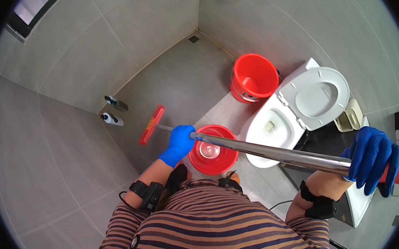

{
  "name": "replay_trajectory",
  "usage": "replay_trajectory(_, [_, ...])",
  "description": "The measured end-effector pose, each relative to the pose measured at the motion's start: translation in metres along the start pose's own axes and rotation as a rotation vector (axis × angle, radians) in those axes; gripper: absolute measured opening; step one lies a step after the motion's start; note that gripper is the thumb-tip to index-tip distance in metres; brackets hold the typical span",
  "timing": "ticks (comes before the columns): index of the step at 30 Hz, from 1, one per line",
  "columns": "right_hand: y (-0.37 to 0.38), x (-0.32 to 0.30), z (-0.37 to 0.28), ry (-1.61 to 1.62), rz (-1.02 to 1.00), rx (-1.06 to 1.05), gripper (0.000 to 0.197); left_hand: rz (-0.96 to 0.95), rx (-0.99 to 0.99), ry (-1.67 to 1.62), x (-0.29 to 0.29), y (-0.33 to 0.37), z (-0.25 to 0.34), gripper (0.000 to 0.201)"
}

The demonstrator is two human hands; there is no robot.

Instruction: Sweep the bathroom floor using a broom.

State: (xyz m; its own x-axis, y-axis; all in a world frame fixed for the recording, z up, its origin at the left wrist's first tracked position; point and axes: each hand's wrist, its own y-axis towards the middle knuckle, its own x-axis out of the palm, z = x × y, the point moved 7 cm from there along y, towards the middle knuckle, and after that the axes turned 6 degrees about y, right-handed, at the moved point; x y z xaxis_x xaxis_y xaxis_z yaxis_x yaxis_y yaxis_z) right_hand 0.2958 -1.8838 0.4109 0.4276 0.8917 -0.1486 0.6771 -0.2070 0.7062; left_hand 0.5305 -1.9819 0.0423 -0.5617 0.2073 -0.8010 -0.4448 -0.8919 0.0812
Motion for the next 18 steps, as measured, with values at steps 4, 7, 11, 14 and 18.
replay_trajectory(4, [0.067, -0.022, 0.084, -0.139, 0.16, 0.049, 0.017, 0.088, 0.067, -0.081, -0.045, 0.015, -0.032, 0.022])
replay_trajectory(7, [0.08, -0.036, 0.154, -0.258, 0.481, 0.093, 0.019, 0.087, 0.084, -0.209, -0.056, 0.029, -0.044, 0.027])
replay_trajectory(11, [0.086, -0.049, 0.165, -0.061, 0.305, 0.058, 0.018, -0.084, 0.007, -0.359, -0.042, 0.04, -0.057, 0.026])
replay_trajectory(14, [0.09, -0.063, 0.167, -0.039, 0.351, 0.021, 0.026, -0.181, 0.059, -0.268, -0.055, 0.054, -0.055, 0.023])
replay_trajectory(18, [0.096, -0.096, 0.157, -0.01, 0.342, 0.001, 0.034, -0.217, 0.136, -0.25, -0.067, 0.095, -0.052, 0.025])
